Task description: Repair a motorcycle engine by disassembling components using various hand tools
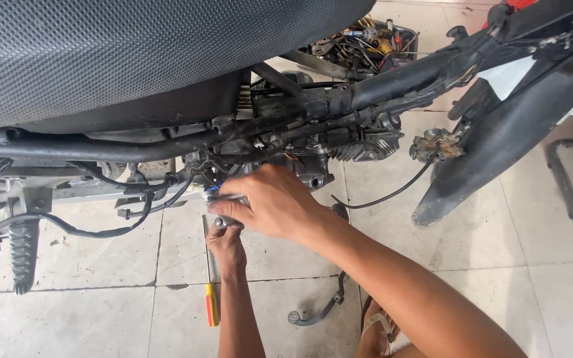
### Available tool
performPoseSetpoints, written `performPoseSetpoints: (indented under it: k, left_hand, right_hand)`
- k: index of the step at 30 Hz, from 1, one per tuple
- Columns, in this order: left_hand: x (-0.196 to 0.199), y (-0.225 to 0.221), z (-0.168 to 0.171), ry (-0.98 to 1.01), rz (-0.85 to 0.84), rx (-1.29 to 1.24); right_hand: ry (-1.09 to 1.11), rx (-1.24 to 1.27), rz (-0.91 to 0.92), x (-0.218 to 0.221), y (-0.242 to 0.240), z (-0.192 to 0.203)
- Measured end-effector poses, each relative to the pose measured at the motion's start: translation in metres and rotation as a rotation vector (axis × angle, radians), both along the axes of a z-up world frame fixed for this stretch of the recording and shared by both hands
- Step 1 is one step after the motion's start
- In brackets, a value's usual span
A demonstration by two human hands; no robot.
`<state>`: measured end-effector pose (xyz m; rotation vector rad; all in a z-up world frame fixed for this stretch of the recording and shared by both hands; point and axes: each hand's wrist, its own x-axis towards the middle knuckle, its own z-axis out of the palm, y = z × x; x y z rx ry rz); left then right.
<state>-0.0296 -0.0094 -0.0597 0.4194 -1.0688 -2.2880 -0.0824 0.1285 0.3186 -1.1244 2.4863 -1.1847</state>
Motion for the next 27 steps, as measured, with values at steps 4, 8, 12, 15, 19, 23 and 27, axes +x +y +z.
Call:
performPoseSetpoints:
  k: [4, 8, 12, 15, 19, 23, 27]
  left_hand:
    - [0.0, 0.005, 0.011, -0.002, 0.04, 0.003]
    - [0.006, 0.021, 0.079, -0.024, 0.038, -0.05]
    - [0.005, 0.014, 0.04, -0.071, 0.023, -0.101]
    - [0.018, 0.02, 0.045, -0.167, -0.073, 0.016]
    - [0.022, 0.06, 0.052, -0.12, -0.079, -0.103]
    - [0.032, 0.14, 0.043, -0.321, -0.304, 0.253]
    - [0.041, 0.243, 0.111, -0.784, -0.845, 0.706]
  right_hand:
    - [0.01, 0.04, 0.02, 0.001, 0.002, 0.001]
    - [0.033, 0.121, -0.059, 0.006, 0.005, -0.003]
    - [-0.007, 0.274, -0.096, 0.014, 0.028, 0.021]
    - [-0.046, 0.2, -0.118, 0.016, 0.064, 0.017]
    - [-0.262, 0.221, -0.118, 0.036, 0.162, -0.048]
    - [-0.618, 0.547, -0.268, 0.056, 0.242, -0.143]
    - [-0.749, 0.509, -0.256, 0.066, 0.253, -0.183]
